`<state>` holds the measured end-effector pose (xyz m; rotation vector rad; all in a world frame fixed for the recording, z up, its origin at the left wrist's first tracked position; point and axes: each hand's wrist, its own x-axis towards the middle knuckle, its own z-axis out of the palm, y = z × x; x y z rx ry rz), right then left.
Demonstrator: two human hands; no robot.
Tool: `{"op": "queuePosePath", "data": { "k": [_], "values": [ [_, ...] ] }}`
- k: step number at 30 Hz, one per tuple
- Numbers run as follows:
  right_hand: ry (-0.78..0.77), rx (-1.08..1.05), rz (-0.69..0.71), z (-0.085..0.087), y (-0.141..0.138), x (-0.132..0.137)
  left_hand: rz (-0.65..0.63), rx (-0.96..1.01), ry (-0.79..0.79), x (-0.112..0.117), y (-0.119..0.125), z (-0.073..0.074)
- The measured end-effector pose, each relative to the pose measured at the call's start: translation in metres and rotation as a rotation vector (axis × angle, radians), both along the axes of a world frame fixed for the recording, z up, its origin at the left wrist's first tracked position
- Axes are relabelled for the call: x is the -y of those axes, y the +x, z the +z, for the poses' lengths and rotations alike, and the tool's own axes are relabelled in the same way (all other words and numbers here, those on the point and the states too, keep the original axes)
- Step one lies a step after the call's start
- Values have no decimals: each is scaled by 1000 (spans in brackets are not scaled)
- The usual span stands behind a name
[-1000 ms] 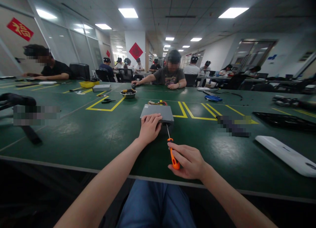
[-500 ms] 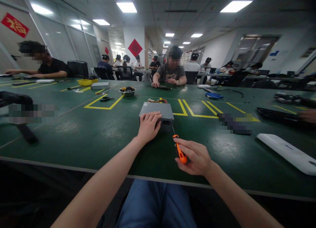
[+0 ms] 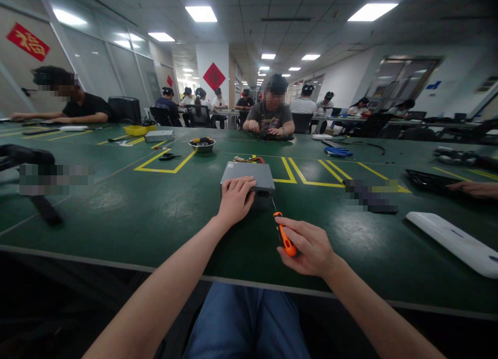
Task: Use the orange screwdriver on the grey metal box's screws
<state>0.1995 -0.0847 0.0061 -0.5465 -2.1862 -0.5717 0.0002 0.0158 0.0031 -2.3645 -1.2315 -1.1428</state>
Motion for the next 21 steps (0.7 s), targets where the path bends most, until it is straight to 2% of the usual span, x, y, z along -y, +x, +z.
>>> {"op": "queuePosePath", "data": {
  "k": [5,12,18,21],
  "values": [
    [-4,45,-68,4,-1,3,-8,3,-7,0,0,0],
    [-152,109,-15,1,0,5,-26,6,-9,-1,-1,1],
    [-33,111,-21,-1,-2,6,-40,-8,-12,-2,-3,2],
    [-59,33,-16,-5,-3,7,-39,-8,-19,-2,-3,2]
  ]
}}
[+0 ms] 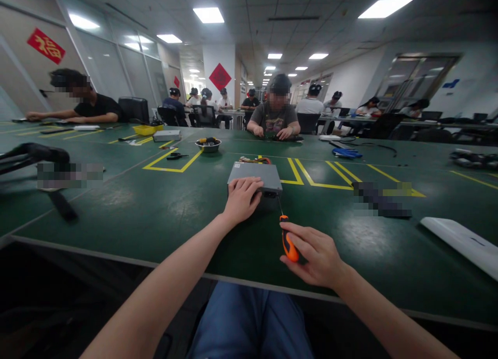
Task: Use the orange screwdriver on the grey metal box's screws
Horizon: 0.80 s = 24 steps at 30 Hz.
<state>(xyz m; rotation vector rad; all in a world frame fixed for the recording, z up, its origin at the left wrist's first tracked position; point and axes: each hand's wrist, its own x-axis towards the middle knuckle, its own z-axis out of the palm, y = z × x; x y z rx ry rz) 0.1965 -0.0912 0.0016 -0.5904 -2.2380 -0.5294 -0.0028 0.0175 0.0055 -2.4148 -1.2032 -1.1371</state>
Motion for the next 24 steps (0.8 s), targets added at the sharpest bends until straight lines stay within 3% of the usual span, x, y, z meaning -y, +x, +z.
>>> {"op": "queuePosePath", "data": {
  "k": [8,17,24],
  "values": [
    [-95,84,-20,1,1,1,3,-5,-16,0,-2,1],
    [-59,-35,16,-3,-5,-2,41,23,-14,4,3,1],
    [-85,69,-36,4,-4,2,39,23,-9,4,3,2]
  ]
}}
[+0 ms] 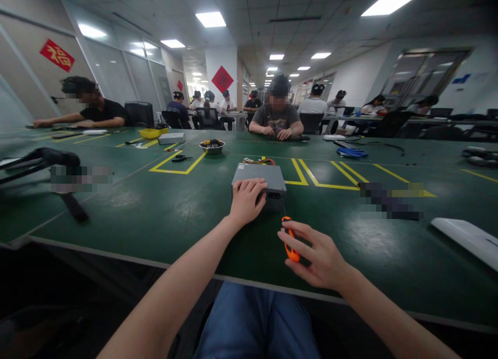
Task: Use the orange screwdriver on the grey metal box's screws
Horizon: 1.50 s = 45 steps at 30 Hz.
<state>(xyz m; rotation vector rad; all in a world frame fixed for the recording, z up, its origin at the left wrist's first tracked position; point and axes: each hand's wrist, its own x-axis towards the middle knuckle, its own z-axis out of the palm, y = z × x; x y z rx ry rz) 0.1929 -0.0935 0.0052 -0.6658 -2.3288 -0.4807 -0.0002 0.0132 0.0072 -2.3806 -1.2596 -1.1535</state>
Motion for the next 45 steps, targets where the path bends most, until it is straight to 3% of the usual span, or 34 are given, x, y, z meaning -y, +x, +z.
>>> {"op": "queuePosePath", "data": {
  "k": [5,9,16,19,23,27,34,40,45],
  "values": [
    [45,-135,20,-6,0,-3,-4,12,0,0,1,0],
    [-40,-194,52,-7,-1,-3,-3,4,-4,1,0,0],
    [19,-47,15,-1,-1,1,-11,10,5,0,0,0],
    [63,-105,34,-3,-2,-1,-3,9,2,0,0,-1],
    [4,-185,40,-7,-2,-2,1,7,2,0,0,-1],
    [-78,-131,60,-5,-1,0,-4,8,8,-1,0,-1],
    [70,-110,27,2,0,2,-7,23,14,-1,0,-2],
    [12,-181,41,-3,1,-2,-3,10,8,-1,0,-2],
    [1,-51,30,1,3,0,-6,21,3,-1,0,-1]
  ]
}}
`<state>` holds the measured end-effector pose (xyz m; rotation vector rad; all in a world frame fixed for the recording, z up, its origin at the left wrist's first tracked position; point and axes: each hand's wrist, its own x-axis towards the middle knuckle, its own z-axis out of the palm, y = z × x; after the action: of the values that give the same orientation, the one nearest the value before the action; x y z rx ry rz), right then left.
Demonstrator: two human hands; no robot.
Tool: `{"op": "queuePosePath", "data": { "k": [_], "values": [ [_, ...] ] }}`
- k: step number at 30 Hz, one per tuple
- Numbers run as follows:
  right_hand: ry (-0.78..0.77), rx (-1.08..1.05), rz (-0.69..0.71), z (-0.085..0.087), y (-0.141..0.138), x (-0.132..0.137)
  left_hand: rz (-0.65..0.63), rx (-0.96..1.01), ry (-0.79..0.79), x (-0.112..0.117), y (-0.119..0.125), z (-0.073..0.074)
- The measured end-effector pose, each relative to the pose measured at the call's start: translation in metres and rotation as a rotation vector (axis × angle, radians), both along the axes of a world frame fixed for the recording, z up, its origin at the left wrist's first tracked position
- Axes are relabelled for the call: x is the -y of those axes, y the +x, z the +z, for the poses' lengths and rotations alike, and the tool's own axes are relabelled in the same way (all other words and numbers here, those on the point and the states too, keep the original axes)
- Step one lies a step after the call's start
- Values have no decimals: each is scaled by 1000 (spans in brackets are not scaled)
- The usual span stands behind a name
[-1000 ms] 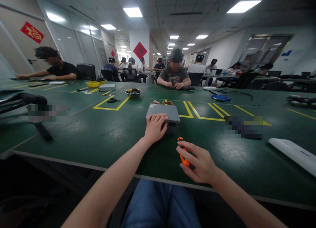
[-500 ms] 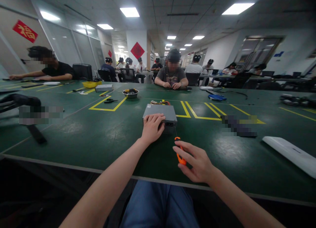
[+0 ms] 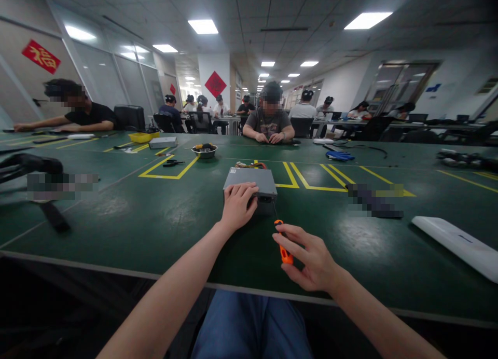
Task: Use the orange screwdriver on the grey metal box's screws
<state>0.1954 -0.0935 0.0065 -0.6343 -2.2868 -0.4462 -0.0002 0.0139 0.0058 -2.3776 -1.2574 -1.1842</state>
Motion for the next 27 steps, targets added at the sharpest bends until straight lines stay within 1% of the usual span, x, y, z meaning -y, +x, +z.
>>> {"op": "queuePosePath", "data": {
  "k": [2,5,9,12,16,20,23,27],
  "values": [
    [19,16,-13,1,0,1,-1,2,2,0,0,0],
    [33,-32,-2,-2,-1,1,0,0,6,0,0,0],
    [-41,-86,22,-7,0,-2,0,-4,9,0,-1,0],
    [-78,-41,27,-6,1,-2,-3,-6,14,0,-1,0],
    [-39,43,-1,-2,0,0,-7,4,22,-1,0,0],
    [27,-13,2,-4,-1,-1,-7,2,22,-1,0,-1],
    [-8,-43,9,-6,-1,-1,1,-5,19,-2,0,-1],
    [-44,32,0,-4,0,-1,5,-6,19,-2,0,-1]
  ]
}}
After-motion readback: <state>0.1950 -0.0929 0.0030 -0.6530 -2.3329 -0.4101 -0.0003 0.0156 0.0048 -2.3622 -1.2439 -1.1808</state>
